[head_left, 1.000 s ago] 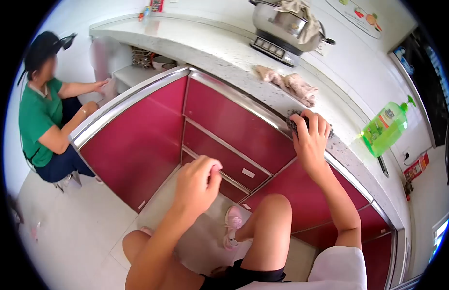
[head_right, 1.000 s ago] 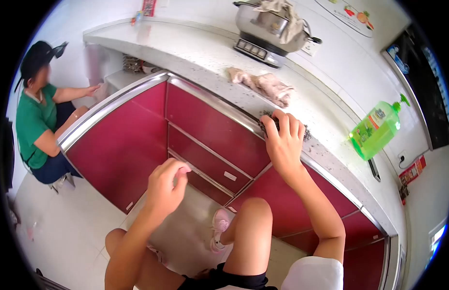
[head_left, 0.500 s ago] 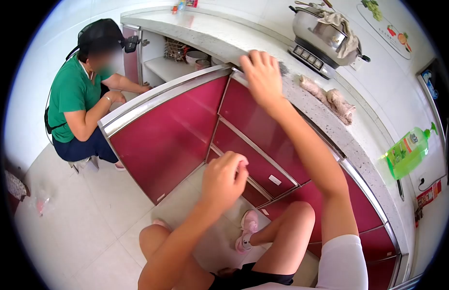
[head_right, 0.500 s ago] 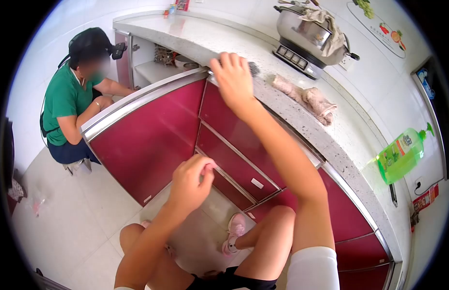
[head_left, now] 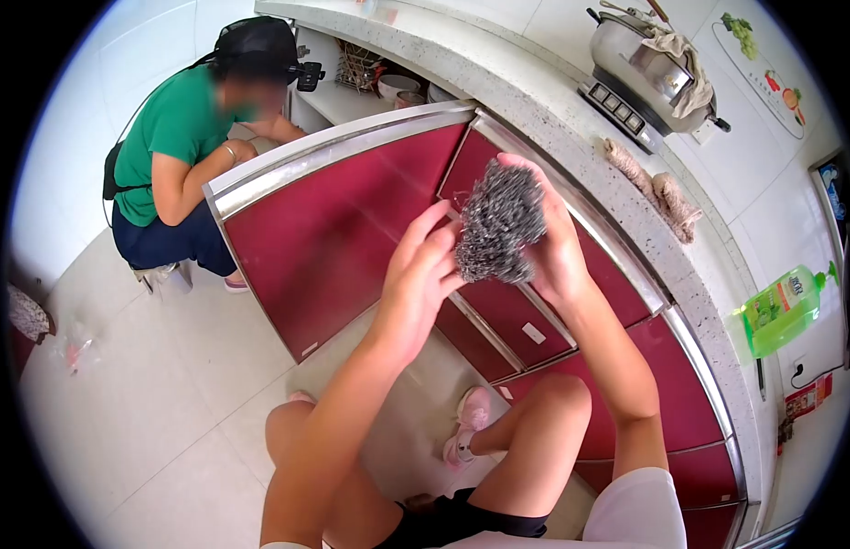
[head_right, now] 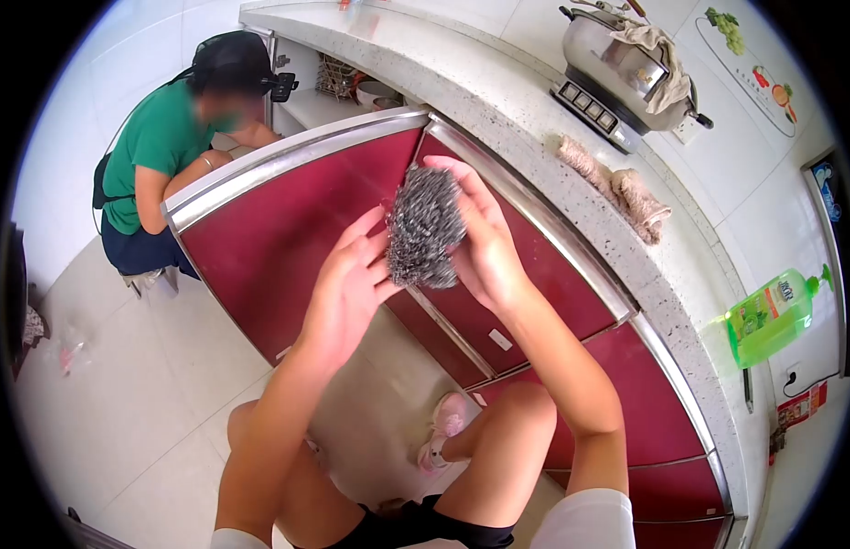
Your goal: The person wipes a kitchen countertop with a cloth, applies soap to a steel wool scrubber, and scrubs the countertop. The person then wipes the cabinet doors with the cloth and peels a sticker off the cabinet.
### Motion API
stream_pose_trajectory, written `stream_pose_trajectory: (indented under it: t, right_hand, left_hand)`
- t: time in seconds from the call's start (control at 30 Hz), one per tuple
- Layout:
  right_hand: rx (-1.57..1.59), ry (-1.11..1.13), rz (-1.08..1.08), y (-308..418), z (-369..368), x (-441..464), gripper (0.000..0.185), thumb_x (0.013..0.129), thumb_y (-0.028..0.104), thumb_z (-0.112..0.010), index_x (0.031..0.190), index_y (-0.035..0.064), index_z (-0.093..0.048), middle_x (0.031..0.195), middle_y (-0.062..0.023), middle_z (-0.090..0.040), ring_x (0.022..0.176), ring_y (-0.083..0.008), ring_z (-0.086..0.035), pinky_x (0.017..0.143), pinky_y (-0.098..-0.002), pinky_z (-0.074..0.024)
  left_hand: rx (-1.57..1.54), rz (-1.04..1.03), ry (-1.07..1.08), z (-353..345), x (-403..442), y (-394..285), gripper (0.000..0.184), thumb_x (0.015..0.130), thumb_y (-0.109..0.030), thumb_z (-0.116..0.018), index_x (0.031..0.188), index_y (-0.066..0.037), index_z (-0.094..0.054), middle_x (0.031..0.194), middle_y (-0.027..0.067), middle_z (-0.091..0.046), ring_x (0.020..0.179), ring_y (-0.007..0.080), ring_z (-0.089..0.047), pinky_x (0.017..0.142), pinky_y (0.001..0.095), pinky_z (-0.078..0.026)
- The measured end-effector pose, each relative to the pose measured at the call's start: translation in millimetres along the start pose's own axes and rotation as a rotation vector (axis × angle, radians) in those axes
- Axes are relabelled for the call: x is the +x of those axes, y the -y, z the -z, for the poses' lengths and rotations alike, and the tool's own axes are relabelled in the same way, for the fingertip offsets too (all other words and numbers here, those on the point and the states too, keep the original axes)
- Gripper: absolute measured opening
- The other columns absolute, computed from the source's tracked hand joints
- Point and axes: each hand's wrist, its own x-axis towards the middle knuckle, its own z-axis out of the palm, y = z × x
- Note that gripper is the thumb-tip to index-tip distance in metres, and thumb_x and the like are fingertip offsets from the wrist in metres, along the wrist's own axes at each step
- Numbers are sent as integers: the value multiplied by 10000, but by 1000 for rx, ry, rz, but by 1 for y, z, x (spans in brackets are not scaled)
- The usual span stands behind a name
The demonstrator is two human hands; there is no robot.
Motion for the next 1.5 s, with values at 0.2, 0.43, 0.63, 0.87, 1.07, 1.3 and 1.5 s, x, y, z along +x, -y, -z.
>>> stream_pose_trajectory:
  t: [0.2, 0.43, 0.63, 0.87, 1.07, 1.3, 1.5]
  right_hand:
    - [-763, -101, 89, 19, -4, -17, 303, 953, 160, -553, 1219, 17, -527, 1125, -60, -585, 1056, -134, -538, 947, -289, -422]
    - [-2064, -436, 164, 152, 76, -9, 663, 819, 536, -631, 1279, 65, -560, 1196, -272, -565, 1099, -396, -549, 957, -433, -427]
    - [-1670, -192, -322, 164, 92, -10, 424, 922, 412, -545, 1221, 123, -628, 1111, -162, -651, 991, -293, -629, 870, -368, -469]
    - [-1727, -40, 275, 172, 105, -45, 493, 918, 345, -597, 1302, 42, -531, 1145, -176, -626, 1077, -318, -589, 934, -369, -454]
    - [-1436, -469, -123, 210, 103, -73, 708, 912, 532, -543, 1360, -7, -445, 1240, -239, -571, 1158, -313, -539, 991, -369, -420]
    - [-1318, -462, -699, 217, 112, -46, 662, 842, 481, -639, 1286, 3, -530, 1148, -129, -599, 1100, -221, -534, 937, -352, -424]
    - [-787, -473, -524, 229, 148, -27, 539, 786, 46, -633, 1296, -34, -478, 1224, -169, -551, 1064, -227, -582, 915, -331, -517]
  left_hand:
    - [173, 149, -10, -5, 0, 7, 399, 923, -175, -548, 1290, -43, -464, 1193, 57, -579, 1050, 132, -568, 851, 301, -465]
    - [40, 147, 72, -10, -1, 14, 379, 907, -95, -545, 1269, -9, -471, 1187, 81, -584, 1043, 151, -581, 879, 317, -477]
    - [93, 151, 55, -11, 2, 18, 353, 920, -147, -528, 1260, -61, -482, 1131, 54, -601, 959, 126, -574, 765, 280, -445]
    - [105, 167, 36, -3, 3, 18, 340, 908, -113, -546, 1233, -33, -492, 1132, 65, -605, 1009, 135, -581, 866, 336, -477]
    - [99, 119, 59, -4, 1, 13, 350, 913, -144, -534, 1243, -36, -490, 1130, 66, -602, 968, 130, -577, 819, 312, -459]
    - [150, 141, -7, 2, 5, 15, 374, 911, -178, -542, 1259, -52, -487, 1127, 57, -600, 967, 133, -572, 821, 302, -437]
    - [150, 135, -27, 1, 3, 10, 355, 921, -178, -540, 1249, -51, -492, 1120, 51, -596, 970, 133, -564, 841, 311, -436]
